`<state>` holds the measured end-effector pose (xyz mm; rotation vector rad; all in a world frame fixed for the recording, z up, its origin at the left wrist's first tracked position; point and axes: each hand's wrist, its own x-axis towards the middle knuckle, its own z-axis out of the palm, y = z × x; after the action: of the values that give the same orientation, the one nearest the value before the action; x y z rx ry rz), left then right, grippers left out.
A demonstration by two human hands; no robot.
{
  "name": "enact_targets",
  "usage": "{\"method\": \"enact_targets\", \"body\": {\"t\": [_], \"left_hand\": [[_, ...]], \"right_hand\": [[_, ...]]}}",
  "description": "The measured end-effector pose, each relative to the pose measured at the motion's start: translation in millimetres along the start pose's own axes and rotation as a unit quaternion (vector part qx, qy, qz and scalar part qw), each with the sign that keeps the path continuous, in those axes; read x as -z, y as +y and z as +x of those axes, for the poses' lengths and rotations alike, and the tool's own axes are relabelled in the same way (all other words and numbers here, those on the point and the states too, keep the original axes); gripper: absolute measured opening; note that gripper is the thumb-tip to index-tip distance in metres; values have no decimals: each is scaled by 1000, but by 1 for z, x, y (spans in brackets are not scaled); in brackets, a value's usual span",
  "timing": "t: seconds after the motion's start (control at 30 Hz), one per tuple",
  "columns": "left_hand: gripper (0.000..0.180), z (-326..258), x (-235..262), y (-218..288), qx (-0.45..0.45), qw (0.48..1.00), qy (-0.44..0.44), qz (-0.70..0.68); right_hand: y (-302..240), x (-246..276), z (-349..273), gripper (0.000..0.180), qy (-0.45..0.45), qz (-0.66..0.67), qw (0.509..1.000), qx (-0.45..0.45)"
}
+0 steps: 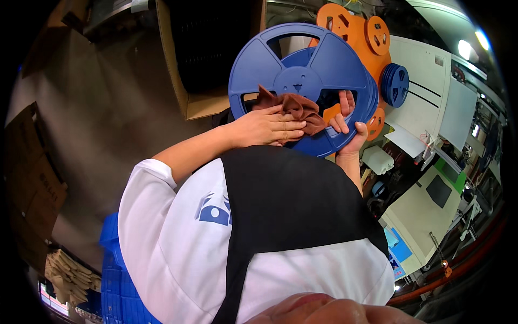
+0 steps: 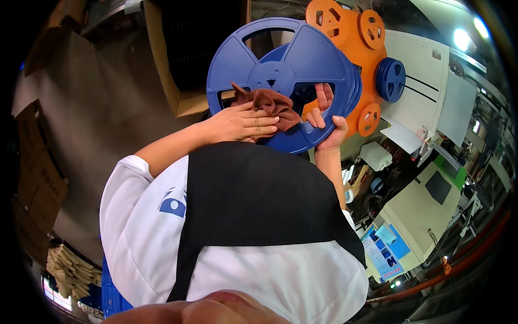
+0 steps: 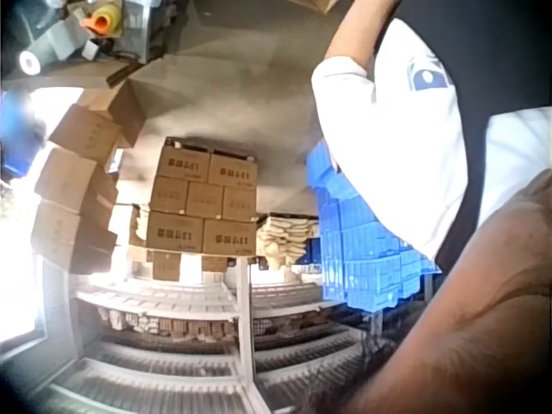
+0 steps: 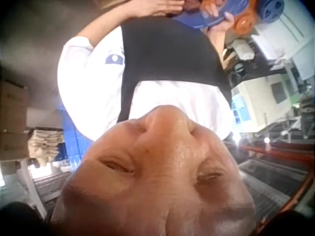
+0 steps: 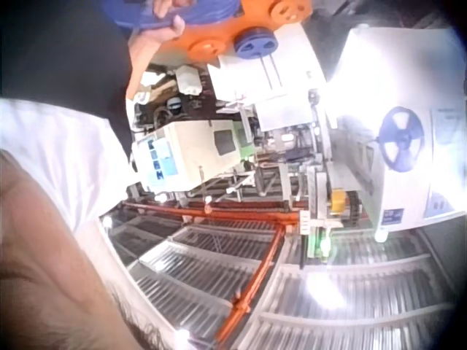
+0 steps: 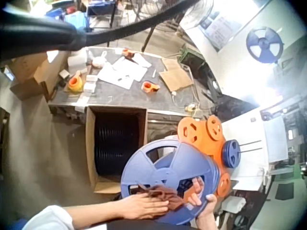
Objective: The person wipes blue plastic reels using a cloth and stacks them inside a cardboard box.
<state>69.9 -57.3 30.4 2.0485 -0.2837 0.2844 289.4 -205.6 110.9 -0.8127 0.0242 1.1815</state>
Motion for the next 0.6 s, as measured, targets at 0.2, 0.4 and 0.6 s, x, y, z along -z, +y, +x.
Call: {"method": "enact_targets", "body": {"t": [0.2, 0.4, 0.6], "left_hand": [[45, -20, 17, -75, 344, 921, 181, -10], [49, 8, 6, -23, 212, 971, 109, 34], [52, -3, 14, -86, 325, 921, 216, 0]], "right_hand": [[-1, 6, -2, 80, 0, 7, 1000, 8], [1, 5, -2, 80, 3, 5, 1000, 2], [1, 4, -1, 83, -30, 20, 999, -4]]}}
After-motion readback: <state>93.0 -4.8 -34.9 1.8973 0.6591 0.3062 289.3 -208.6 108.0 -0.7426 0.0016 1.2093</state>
